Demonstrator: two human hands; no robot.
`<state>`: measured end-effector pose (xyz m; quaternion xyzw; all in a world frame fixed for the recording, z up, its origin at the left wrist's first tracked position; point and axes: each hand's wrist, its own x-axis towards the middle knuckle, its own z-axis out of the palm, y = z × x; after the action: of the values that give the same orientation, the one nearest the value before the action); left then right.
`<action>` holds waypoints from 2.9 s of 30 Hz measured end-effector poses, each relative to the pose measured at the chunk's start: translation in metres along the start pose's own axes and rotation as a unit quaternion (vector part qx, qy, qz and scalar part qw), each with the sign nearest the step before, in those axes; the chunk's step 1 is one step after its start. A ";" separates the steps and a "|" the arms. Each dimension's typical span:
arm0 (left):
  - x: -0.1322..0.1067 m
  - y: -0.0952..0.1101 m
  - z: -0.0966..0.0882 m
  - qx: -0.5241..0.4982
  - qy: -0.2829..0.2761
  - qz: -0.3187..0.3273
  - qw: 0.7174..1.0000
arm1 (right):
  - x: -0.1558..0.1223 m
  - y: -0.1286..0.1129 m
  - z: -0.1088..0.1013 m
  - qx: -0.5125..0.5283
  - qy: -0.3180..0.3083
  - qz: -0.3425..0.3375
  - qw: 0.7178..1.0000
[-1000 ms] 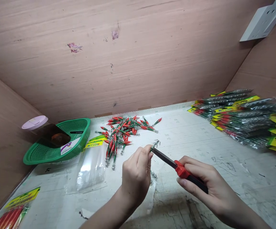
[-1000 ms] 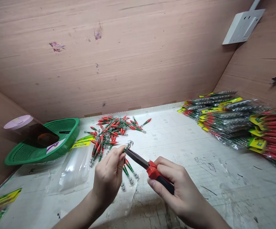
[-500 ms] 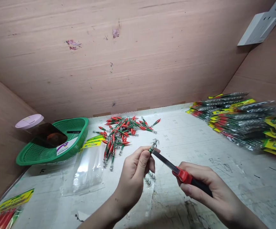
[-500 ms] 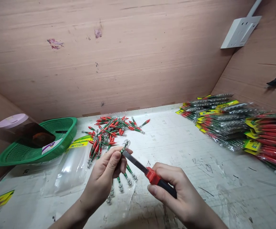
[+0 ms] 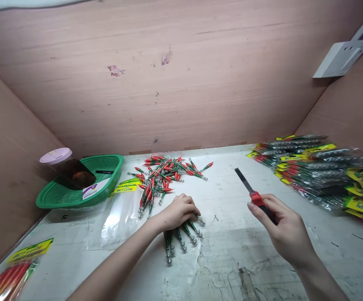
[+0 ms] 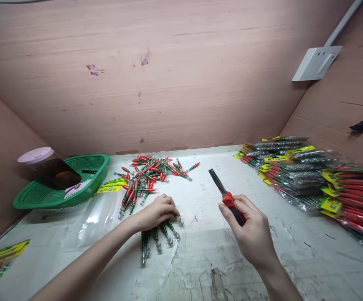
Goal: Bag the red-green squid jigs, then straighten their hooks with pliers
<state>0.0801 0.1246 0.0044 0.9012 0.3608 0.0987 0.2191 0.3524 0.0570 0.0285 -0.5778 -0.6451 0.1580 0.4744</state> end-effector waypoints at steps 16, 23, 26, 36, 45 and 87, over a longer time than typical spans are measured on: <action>0.115 -0.035 -0.017 0.084 0.121 -0.092 0.985 | -0.001 -0.003 0.003 0.028 -0.016 -0.011 0.999; 0.080 -0.009 -0.017 -0.116 0.218 -0.102 0.964 | -0.003 -0.013 0.003 0.040 -0.021 -0.009 0.999; 0.047 0.018 -0.014 -0.228 0.232 -0.105 0.940 | -0.006 -0.019 0.005 0.046 -0.071 -0.026 0.996; -0.014 0.071 -0.014 -0.638 0.209 -0.117 0.732 | -0.023 -0.039 0.012 0.051 -0.179 -0.104 0.977; -0.011 0.061 -0.012 -0.373 0.291 -0.123 0.872 | -0.019 -0.035 0.007 0.012 -0.160 -0.116 0.980; 0.027 0.073 -0.023 -0.698 0.346 -0.172 0.603 | -0.015 -0.019 0.009 0.045 -0.087 -0.092 0.991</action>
<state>0.1358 0.1034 0.0594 0.2942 0.3795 0.5851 0.6536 0.3320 0.0411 0.0316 -0.4779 -0.7264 0.1922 0.4549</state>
